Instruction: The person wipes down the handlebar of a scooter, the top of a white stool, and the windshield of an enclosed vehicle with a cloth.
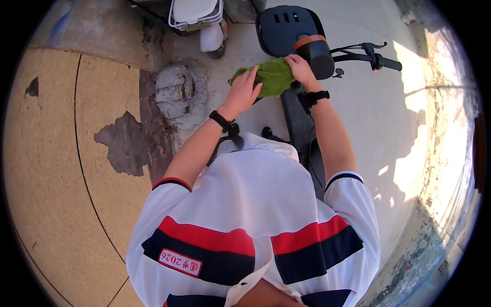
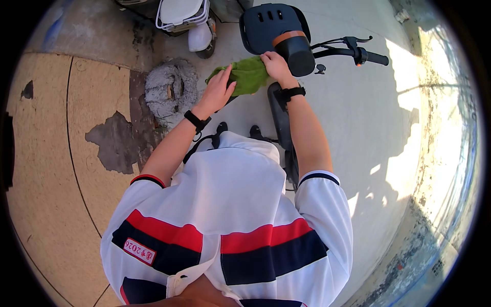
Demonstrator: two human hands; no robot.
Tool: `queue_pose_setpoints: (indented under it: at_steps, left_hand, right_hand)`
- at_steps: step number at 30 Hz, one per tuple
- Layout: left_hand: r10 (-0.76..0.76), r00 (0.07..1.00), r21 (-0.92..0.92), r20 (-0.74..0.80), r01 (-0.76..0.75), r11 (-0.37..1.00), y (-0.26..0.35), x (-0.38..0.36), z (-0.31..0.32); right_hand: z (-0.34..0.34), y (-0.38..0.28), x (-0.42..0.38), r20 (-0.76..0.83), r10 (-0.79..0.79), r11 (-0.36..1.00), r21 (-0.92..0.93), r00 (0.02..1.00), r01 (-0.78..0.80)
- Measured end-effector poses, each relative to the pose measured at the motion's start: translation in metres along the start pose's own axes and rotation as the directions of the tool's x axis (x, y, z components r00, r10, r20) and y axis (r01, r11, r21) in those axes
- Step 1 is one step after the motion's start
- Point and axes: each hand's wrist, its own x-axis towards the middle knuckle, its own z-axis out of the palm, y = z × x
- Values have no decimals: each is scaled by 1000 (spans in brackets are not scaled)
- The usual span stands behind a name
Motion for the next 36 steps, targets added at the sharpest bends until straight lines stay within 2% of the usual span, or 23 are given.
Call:
queue_pose_setpoints:
  at_steps: [4, 7, 10, 13, 16, 19, 20, 23, 24, 28, 30, 33, 36]
  left_hand:
    - [50, 998, 119, -46, -44, 992, 1, -3, 2]
    - [13, 999, 55, -39, -11, 998, 1, -1, 0]
    - [-80, 994, -43, -69, 77, 996, 0, -2, -1]
    - [-138, 990, -69, -29, 136, 988, -12, -5, -4]
    - [-165, 986, -80, 37, 168, 983, -24, -8, -10]
    - [-153, 986, -84, 72, 158, 984, -29, -11, -18]
    - [-147, 986, -87, 78, 153, 984, -31, -13, -21]
    - [-147, 988, -108, 40, 150, 983, -45, -21, -29]
    - [-200, 979, -146, 30, 202, 968, -50, -24, -30]
    - [-76, 995, -109, -71, 68, 992, -68, -31, -40]
    - [-51, 992, -92, -114, 41, 995, -70, -30, -47]
    - [-69, 996, -81, -48, 65, 995, -70, -31, -60]
    - [-24, 997, -84, -76, 17, 996, -81, -34, -64]
  right_hand:
    - [-1, -17, -12, -31, -180, 984, -12, 983, 179]
    - [4, -41, -33, -125, -279, 960, -43, 952, 276]
    - [15, -37, -43, -231, -511, 860, -153, 828, 488]
    - [21, -39, -63, -285, -578, 807, -340, 765, 483]
    - [25, -44, -82, -307, -606, 783, -394, 733, 482]
    - [24, -59, -98, -265, -640, 744, -451, 721, 494]
    - [27, -63, -104, -245, -634, 752, -413, 733, 513]
    - [39, -78, -121, -171, -645, 748, -337, 745, 571]
    - [43, -83, -126, -139, -665, 728, -339, 733, 596]
    - [64, -91, -134, -88, -706, 687, -326, 703, 649]
    - [68, -93, -136, -102, -697, 696, -332, 710, 637]
    - [68, -93, -137, -148, -672, 726, -324, 726, 606]
    - [67, -92, -137, -216, -640, 764, -278, 737, 582]
